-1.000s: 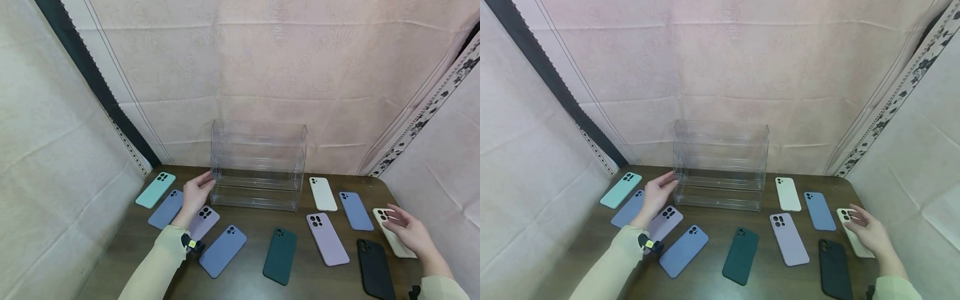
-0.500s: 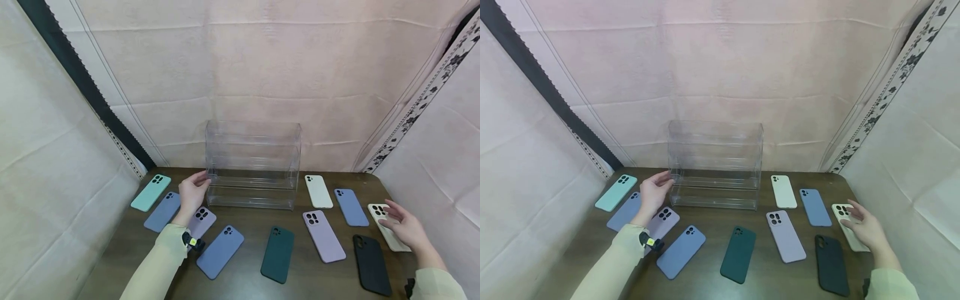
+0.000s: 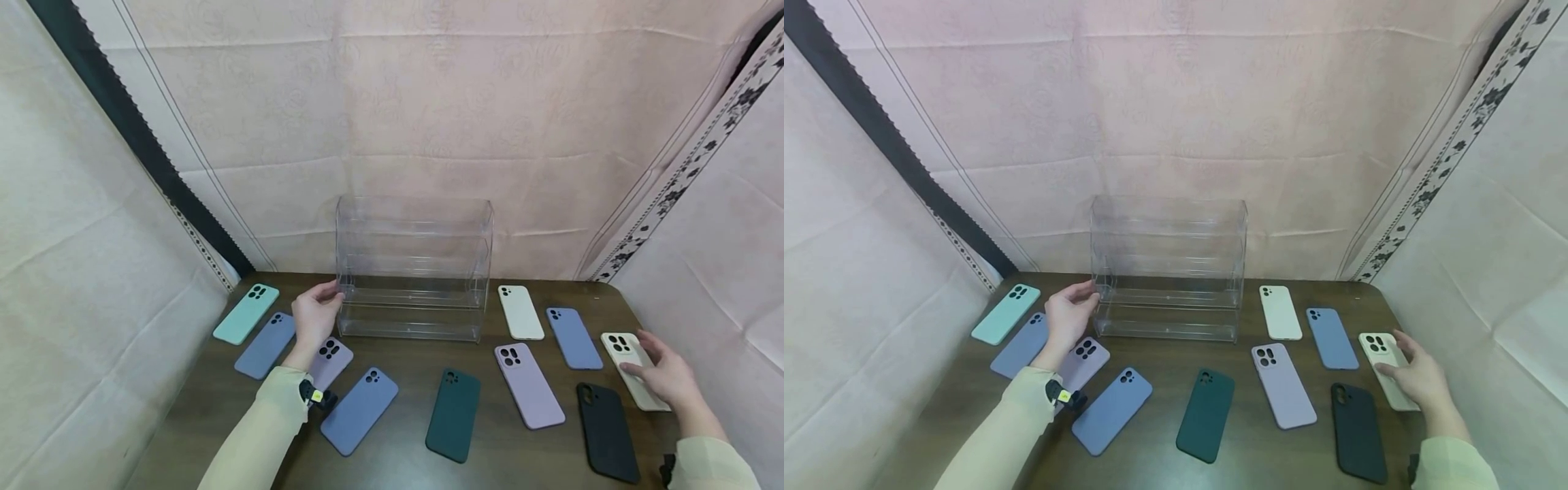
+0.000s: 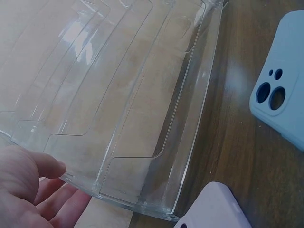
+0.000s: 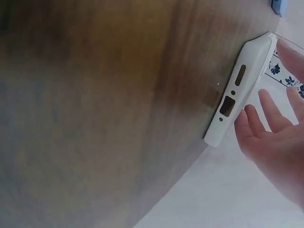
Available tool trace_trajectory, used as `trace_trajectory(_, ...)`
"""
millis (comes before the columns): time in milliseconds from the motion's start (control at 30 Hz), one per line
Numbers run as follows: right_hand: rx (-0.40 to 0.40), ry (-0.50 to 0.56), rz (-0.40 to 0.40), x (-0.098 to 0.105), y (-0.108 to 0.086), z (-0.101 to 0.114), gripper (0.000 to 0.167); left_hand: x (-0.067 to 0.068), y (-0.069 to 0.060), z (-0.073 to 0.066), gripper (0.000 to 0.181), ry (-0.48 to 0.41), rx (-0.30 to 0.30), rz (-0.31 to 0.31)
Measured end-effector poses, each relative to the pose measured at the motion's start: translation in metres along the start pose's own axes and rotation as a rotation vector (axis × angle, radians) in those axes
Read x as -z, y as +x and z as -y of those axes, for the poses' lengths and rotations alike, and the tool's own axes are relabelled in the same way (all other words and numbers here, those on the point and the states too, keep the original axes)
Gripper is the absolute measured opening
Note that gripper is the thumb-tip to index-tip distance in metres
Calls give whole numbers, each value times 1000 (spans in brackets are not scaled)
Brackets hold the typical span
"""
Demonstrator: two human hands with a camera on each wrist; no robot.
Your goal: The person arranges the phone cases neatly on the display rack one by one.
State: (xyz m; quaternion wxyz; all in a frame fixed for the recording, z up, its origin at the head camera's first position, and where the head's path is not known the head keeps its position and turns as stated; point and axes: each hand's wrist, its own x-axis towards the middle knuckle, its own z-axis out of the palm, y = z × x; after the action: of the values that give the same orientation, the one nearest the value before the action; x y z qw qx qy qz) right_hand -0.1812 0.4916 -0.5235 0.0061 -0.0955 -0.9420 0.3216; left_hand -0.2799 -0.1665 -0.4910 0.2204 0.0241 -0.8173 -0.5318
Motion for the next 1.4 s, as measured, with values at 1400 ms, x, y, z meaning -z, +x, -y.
trace_trajectory(1400,-247,-34,107,4,11,-14,111,1,-1,1,23,2,25,9)
